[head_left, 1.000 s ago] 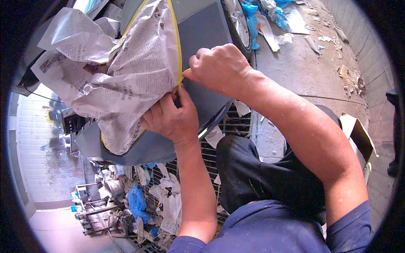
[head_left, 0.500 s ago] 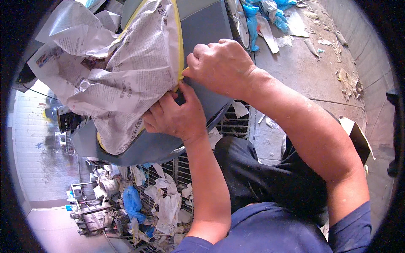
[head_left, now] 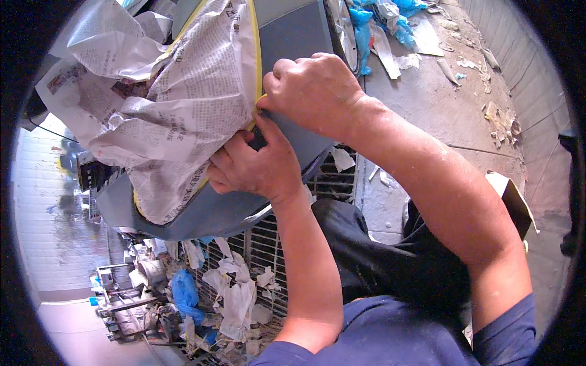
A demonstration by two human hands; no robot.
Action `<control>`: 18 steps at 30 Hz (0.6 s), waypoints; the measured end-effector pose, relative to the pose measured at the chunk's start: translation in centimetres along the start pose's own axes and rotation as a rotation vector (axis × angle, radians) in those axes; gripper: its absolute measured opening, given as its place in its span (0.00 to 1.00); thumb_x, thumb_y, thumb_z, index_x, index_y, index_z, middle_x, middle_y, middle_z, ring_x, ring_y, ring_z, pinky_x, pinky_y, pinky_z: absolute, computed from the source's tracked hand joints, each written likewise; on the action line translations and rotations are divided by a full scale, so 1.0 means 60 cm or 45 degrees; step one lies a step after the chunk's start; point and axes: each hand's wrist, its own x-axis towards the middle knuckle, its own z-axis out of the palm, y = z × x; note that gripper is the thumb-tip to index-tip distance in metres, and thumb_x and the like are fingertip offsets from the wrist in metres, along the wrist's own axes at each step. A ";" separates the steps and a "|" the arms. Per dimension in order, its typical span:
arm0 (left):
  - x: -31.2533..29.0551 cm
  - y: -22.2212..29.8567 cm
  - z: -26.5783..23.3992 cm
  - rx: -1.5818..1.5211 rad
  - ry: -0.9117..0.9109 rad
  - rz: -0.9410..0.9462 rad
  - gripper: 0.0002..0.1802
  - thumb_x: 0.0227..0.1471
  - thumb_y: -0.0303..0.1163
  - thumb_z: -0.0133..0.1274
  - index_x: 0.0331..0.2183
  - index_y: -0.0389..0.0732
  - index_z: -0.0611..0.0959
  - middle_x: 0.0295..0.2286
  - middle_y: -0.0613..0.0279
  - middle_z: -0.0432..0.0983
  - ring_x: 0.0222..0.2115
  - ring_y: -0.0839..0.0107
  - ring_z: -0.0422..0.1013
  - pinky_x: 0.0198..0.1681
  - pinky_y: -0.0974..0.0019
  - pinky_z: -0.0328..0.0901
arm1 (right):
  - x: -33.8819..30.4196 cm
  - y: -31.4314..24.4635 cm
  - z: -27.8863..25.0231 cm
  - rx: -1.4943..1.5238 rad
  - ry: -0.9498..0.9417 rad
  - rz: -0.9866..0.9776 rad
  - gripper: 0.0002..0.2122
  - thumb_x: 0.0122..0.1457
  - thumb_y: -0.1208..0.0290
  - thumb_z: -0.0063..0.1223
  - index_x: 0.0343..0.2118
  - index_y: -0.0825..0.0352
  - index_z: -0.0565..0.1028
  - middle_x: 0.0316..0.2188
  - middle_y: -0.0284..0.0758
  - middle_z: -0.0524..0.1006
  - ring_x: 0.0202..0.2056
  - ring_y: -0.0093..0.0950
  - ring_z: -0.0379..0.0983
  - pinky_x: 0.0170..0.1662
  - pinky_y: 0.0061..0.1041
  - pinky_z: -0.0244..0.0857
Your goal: The person applies yellow masking tape to secure newspaper over the front bumper and grille of a car with the hood open. They smooth the tape along the edges and continue taping around the bumper perimeter.
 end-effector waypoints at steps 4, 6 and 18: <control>0.000 0.016 0.003 -0.013 0.036 -0.080 0.24 0.55 0.53 0.70 0.26 0.48 0.78 0.33 0.60 0.77 0.42 0.48 0.72 0.45 0.44 0.56 | 0.000 0.000 -0.003 0.024 -0.034 0.016 0.18 0.68 0.50 0.64 0.34 0.62 0.85 0.31 0.34 0.85 0.33 0.35 0.89 0.36 0.36 0.82; 0.002 0.023 0.005 -0.008 0.042 -0.129 0.25 0.55 0.55 0.71 0.26 0.47 0.77 0.31 0.60 0.75 0.41 0.48 0.72 0.44 0.44 0.56 | -0.001 -0.001 -0.004 0.053 -0.023 0.020 0.17 0.68 0.51 0.64 0.33 0.62 0.85 0.31 0.35 0.85 0.33 0.37 0.89 0.35 0.36 0.82; 0.004 0.047 0.013 -0.106 0.059 -0.297 0.24 0.51 0.50 0.73 0.25 0.48 0.75 0.29 0.63 0.74 0.39 0.49 0.71 0.40 0.44 0.57 | 0.004 -0.016 -0.009 0.661 -0.304 0.606 0.20 0.66 0.54 0.58 0.31 0.69 0.88 0.32 0.50 0.86 0.38 0.52 0.87 0.46 0.50 0.81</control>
